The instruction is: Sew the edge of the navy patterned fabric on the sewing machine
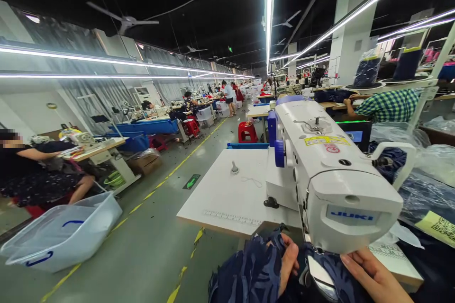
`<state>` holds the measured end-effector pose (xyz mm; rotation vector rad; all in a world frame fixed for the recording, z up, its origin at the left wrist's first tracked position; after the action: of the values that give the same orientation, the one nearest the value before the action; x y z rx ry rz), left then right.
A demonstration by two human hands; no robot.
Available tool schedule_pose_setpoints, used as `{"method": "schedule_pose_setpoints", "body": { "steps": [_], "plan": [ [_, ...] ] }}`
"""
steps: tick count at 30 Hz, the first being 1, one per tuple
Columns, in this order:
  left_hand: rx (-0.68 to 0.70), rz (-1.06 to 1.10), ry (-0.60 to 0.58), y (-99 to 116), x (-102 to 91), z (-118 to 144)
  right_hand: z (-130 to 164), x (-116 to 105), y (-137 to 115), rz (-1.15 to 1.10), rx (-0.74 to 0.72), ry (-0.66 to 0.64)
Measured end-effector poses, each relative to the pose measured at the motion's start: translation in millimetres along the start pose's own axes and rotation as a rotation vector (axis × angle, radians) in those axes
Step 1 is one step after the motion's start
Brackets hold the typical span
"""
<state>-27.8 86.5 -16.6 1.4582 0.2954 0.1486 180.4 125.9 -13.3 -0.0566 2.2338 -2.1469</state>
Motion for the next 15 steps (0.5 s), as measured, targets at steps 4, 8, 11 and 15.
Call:
{"method": "schedule_pose_setpoints", "body": {
  "steps": [4,8,11,15],
  "plan": [
    [0.082,0.047,0.02,-4,-8.0,4,-1,-3,0,-0.009,0.022,0.002],
    [0.134,-0.061,0.002,5,-21.0,18,3,-2,2,-0.061,0.101,0.025],
    [0.129,-0.125,0.034,10,-32.5,23,6,1,-1,-0.079,0.095,0.02],
    [0.197,-0.076,0.078,16,-41.4,21,7,1,-5,-0.049,0.031,0.003]
  ]
}}
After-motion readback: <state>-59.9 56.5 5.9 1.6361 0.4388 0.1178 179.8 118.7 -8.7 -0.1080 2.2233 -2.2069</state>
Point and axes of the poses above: each hand's wrist, its own z-axis away from the middle knuckle, its own x-axis out of the palm, y = z × x, the point moved 8 cm from there along -z, towards the middle knuckle, and after that the axes turned 11 degrees about y, right-handed, at the moved point
